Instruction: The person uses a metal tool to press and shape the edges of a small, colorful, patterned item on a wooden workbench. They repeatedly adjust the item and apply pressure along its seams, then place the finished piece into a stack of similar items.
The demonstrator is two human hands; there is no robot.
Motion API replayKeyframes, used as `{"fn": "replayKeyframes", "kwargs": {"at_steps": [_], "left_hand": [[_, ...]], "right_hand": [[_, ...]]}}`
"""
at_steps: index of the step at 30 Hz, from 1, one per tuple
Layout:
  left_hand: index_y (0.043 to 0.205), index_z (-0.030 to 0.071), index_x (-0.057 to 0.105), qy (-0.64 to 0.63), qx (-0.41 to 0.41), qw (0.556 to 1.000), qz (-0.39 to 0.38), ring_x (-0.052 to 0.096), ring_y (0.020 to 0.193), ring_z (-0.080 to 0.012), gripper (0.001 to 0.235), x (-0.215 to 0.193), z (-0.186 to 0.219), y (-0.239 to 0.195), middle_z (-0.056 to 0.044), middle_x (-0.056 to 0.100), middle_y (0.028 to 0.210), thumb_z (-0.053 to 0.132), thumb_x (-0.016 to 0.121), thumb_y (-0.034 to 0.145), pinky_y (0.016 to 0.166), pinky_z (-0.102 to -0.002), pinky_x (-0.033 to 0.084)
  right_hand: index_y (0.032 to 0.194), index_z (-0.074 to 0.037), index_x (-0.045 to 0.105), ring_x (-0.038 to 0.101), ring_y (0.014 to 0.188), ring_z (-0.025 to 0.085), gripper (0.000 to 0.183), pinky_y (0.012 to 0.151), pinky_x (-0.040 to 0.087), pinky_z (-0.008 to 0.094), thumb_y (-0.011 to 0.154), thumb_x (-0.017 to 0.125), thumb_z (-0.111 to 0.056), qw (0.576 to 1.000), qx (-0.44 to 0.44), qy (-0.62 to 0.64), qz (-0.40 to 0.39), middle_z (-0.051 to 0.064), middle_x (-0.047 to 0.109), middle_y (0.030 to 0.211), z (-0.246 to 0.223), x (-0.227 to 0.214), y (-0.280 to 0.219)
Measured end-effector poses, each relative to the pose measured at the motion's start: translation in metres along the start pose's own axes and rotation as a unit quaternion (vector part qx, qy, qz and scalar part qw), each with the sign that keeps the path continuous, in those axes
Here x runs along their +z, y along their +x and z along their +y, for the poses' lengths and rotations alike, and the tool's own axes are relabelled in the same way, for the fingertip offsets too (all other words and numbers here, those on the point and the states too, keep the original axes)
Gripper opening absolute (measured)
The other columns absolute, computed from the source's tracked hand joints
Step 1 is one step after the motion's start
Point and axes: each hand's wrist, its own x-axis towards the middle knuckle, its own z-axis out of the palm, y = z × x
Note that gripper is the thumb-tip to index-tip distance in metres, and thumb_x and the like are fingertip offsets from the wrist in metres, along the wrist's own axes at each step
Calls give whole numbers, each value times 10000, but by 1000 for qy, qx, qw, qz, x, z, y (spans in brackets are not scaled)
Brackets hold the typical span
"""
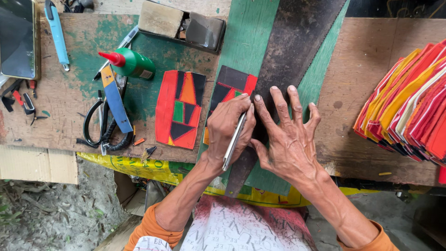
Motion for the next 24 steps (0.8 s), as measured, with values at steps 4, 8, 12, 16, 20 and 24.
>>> {"fn": "replayKeyframes", "kwargs": {"at_steps": [4,8,12,16,20,24], "left_hand": [[1029,-16,624,32,15,999,-23,699,1010,-357,146,-1,3,6,-197,703,1040,-1,713,915,913,-426,537],[1004,-10,605,50,22,997,-46,681,962,-361,147,-3,5,9,-190,686,1007,-4,712,905,890,-434,515],[996,-2,604,68,33,995,-65,675,934,-346,138,-3,7,13,-175,663,959,2,714,913,877,-437,508],[993,-3,595,64,28,995,-71,665,944,-345,146,-8,9,10,-171,664,965,6,711,905,891,-434,501],[998,7,596,68,34,995,-69,678,947,-319,141,-7,9,11,-147,667,963,11,709,914,921,-441,497],[969,33,634,41,-27,998,-48,677,822,-274,106,-5,7,6,-96,698,899,32,737,942,898,-428,492]], "right_hand": [[1532,-160,436,204,1486,424,950,1065,213,745,678,807,-345,1000,-3,-3,0,175,312,1584,0,0,-1],[1531,-160,440,201,1500,418,934,1073,216,743,693,806,-350,1000,-5,4,10,175,311,1599,1,1,-2],[1534,-156,442,204,1496,421,927,1073,220,743,703,800,-353,1000,-8,1,14,174,317,1590,2,0,-1],[1537,-159,441,209,1499,419,925,1064,219,745,709,795,-370,1000,-6,4,12,176,320,1592,1,2,-3],[1540,-166,442,208,1496,423,925,1065,219,746,708,797,-363,1000,-7,4,9,176,319,1591,2,1,-3],[1540,-163,440,207,1497,428,924,1067,217,750,718,804,-375,1000,-10,11,6,182,315,1594,1,2,-6]]}}
